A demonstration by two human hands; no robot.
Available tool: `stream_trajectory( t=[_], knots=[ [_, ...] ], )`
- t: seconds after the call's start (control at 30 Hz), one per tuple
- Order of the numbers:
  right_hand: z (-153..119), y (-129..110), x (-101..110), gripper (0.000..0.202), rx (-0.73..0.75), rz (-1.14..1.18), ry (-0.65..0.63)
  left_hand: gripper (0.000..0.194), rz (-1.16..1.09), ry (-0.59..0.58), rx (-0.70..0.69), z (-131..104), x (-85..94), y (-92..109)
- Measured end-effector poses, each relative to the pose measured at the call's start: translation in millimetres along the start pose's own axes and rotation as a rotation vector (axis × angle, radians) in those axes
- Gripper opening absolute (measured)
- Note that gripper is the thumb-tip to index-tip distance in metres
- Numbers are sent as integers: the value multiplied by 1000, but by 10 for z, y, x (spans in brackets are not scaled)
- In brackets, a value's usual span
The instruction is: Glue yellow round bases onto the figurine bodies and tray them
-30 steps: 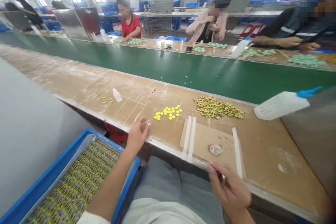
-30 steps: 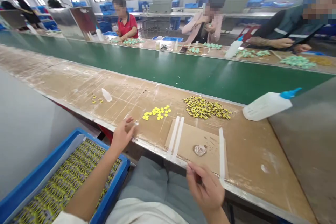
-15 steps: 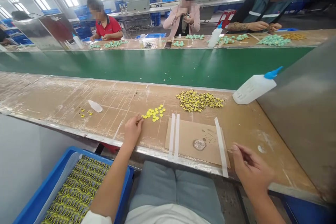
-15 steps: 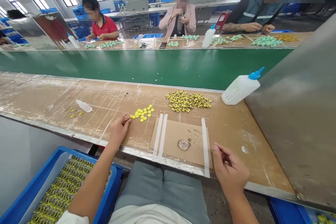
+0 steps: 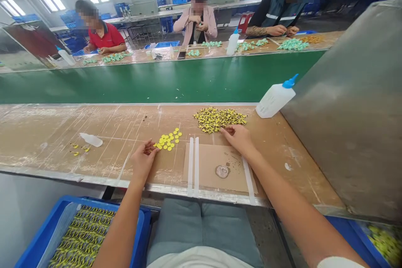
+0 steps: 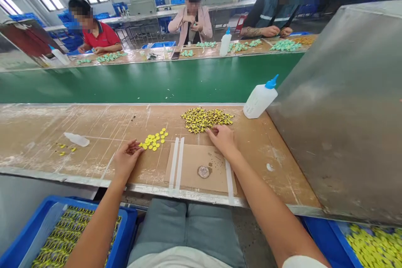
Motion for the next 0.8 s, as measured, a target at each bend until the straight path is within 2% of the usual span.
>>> stream_trajectory(
  t=[0.17,0.27,0.47,0.57,0.67,0.8],
  knots=[
    [40,41,-88,29,11,6,5,41,3,-102,-75,-172,-41,129],
    [29,94,-77,25,42,41,-6,38,55,-137,-107,-285,-2,214],
    [-16,150,2,25,81,55,18,41,252,-41,-60,-359,110,232],
    [-30,110,34,27,106,23,25,45,309,-30,-25,-336,47,223],
    [-27,46,49,31,128,-34,18,40,339,-30,-4,-311,-38,249],
    [-4,-28,32,23,146,-139,-29,32,347,-21,26,-287,-98,271]
  ],
)
Point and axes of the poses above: each hand's wrist, its own z-axis towards the middle knuckle, its own x-axis out of the back of the hand, y = z × x, the point moved 8 cm from there along z, towards the middle knuckle, and after that the axes turned 5 degrees about -x, right-handed, at the moved point
